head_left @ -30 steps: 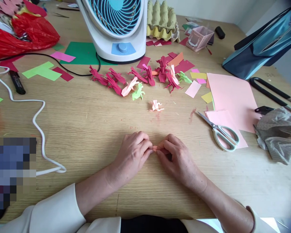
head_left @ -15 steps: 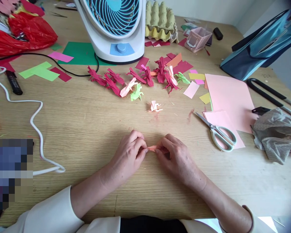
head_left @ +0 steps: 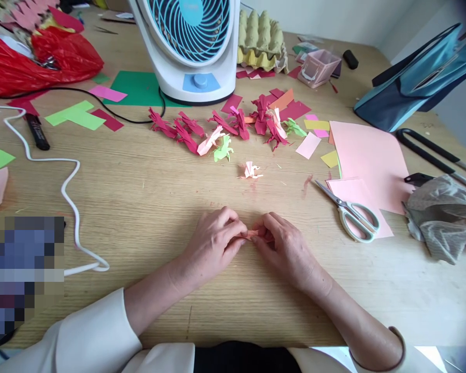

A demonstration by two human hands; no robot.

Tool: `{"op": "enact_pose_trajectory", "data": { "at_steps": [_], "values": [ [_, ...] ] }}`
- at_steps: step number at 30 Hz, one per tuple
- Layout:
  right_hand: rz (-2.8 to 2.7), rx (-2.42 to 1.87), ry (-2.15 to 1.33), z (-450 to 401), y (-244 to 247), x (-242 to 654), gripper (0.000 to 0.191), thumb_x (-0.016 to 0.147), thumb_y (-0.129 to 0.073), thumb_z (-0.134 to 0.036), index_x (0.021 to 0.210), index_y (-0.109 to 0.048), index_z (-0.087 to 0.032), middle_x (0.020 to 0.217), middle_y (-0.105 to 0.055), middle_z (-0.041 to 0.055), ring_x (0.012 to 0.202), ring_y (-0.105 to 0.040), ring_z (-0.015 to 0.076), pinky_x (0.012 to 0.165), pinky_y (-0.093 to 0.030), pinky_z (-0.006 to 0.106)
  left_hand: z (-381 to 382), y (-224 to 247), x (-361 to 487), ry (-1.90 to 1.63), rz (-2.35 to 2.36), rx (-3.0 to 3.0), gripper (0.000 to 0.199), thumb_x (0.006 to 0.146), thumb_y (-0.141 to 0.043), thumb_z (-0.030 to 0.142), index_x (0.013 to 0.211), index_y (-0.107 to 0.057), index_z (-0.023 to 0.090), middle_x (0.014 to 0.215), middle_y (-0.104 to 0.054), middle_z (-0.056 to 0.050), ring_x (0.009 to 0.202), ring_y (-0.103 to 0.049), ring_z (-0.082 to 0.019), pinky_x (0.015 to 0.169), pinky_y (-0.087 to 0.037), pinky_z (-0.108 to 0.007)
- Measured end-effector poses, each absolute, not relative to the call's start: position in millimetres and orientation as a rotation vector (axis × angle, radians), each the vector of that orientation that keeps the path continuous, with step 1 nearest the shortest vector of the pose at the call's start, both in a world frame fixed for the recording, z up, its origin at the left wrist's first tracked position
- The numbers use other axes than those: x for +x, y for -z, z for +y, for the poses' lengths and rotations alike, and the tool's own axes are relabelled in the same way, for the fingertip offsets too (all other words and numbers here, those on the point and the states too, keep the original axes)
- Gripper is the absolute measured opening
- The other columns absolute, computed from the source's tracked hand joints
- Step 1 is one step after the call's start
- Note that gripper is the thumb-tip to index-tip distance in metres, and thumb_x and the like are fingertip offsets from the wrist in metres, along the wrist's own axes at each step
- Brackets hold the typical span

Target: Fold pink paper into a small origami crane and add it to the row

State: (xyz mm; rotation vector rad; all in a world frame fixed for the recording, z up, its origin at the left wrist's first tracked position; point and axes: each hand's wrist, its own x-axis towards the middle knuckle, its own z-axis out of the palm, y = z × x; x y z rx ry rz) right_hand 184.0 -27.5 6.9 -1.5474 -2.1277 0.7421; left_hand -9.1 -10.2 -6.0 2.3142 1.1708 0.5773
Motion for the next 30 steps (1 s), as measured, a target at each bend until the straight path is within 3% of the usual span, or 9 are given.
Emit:
{"op": "enact_pose_trajectory", "data": {
  "at_steps": [12,30],
  "values": [
    [-2.092,-1.471,-0.887,-27,-8,192,0.011,0.09,-0.062,-0.017,0.079,-0.059,-0.018,0.082,-0.055,0.0011,0.071,-0.053,0.0133,0.066,-0.041,0.026,-14,7,1,-0.562,1.237,2.318,0.007,0.089,-0.06,0.016,0.083,-0.062,0.018,0.094,-0.058,-0.002,0.089,-0.057,-0.018,0.079,-0.037,-0.036],
    [-2.216,-1.595,-0.619,-26,-5,186,0.015,0.089,-0.059,-0.016,0.076,-0.054,-0.018,0.081,-0.054,0.0027,0.066,-0.052,0.0143,0.06,-0.04,0.027,-13,9,5,-0.554,1.323,2.253,0.009,0.084,-0.061,0.014,0.077,-0.057,0.017,0.093,-0.056,-0.003,0.083,-0.056,-0.017,0.077,-0.038,-0.037]
  ]
}}
